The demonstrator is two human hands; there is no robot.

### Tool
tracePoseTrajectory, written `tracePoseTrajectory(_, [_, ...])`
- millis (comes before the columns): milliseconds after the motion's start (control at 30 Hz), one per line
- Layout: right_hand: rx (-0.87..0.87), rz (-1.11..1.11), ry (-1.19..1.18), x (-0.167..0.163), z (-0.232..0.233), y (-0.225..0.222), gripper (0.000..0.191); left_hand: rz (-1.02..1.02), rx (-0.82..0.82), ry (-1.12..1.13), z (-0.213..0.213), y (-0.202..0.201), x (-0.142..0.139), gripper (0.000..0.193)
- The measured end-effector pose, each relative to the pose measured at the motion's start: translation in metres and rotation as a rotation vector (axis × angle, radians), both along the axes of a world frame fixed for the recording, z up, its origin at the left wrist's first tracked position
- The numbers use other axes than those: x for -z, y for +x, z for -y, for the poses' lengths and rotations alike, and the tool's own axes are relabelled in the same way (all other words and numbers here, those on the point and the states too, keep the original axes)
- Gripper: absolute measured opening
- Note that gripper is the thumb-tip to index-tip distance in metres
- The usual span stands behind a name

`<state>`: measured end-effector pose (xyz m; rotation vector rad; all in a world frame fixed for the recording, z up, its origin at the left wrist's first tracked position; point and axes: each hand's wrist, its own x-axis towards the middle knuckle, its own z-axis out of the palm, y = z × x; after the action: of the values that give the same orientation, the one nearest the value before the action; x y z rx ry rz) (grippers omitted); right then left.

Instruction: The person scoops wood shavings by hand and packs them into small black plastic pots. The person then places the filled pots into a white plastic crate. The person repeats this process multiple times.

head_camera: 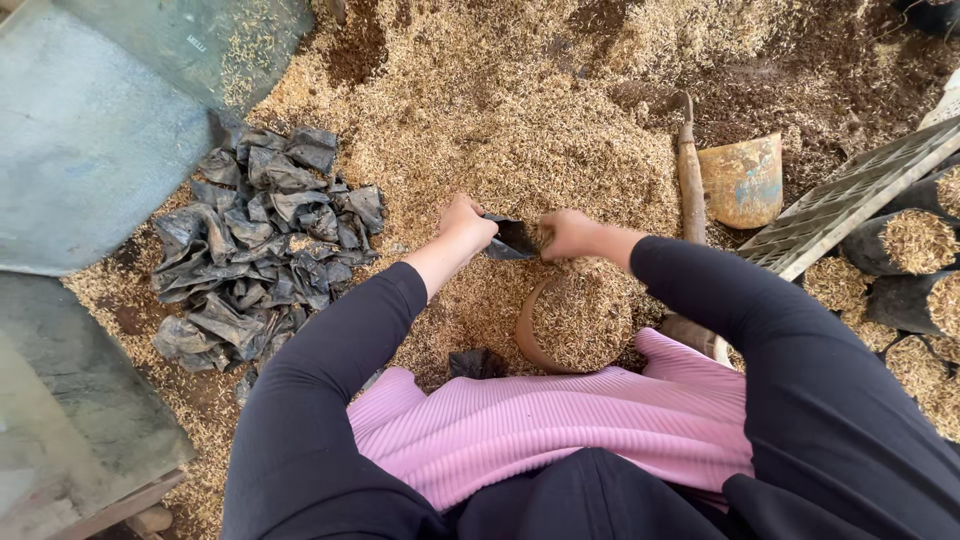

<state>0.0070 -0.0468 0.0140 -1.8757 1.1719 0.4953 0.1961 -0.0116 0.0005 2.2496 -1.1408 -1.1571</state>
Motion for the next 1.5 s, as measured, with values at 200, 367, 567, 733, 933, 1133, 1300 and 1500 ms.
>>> tracePoseTrajectory(200, [0.684, 0.581, 0.618, -0.023, 0.032, -0.02, 0.063, -0.013, -0.007, 0.033, 0.001, -0.01, -0.005, 0.04])
tracePoseTrajectory(367, [0.85, 0.778, 0.544, -0.037, 0.01, -0.006, 0.056, -0.256, -0.08, 0.098, 0.007, -0.023, -0.004, 0.025])
tracePoseTrajectory(567, [0.333, 0.402, -0.013, -0.028, -0.022, 0.012, 0.063, -0.434, -0.038, 0.1, 0.005, -0.019, 0.009, 0.008])
tracePoseTrajectory(733, [0.038, 0.267, -0.022, -0.021, -0.02, 0.011, 0.058, -0.391, -0.082, 0.093, 0.0, -0.024, 0.014, 0.016])
tracePoseTrajectory(933, [-0.63, -0.09, -0.379, -0.026, -0.013, 0.011, 0.056, 0.09, 0.372, -0.29, -0.02, -0.022, 0.017, 0.01])
tracePoseTrajectory(1133, [-0.87, 0.019, -0.655, -0.021, -0.007, 0.006, 0.036, 0.264, 0.614, -0.365, -0.03, -0.009, 0.031, 0.01])
tracePoseTrajectory(1300, [-0.082, 0.189, -0.355, -0.014, 0.019, -0.003, 0.041, 0.491, 0.781, -0.312, -0.031, -0.005, 0.034, 0.022])
tracePoseTrajectory(1500, [0.159, -0.07, -0.164, 0.015, 0.001, 0.004, 0.111, 0.353, 0.702, -0.363, -0.028, -0.006, 0.032, 0.025])
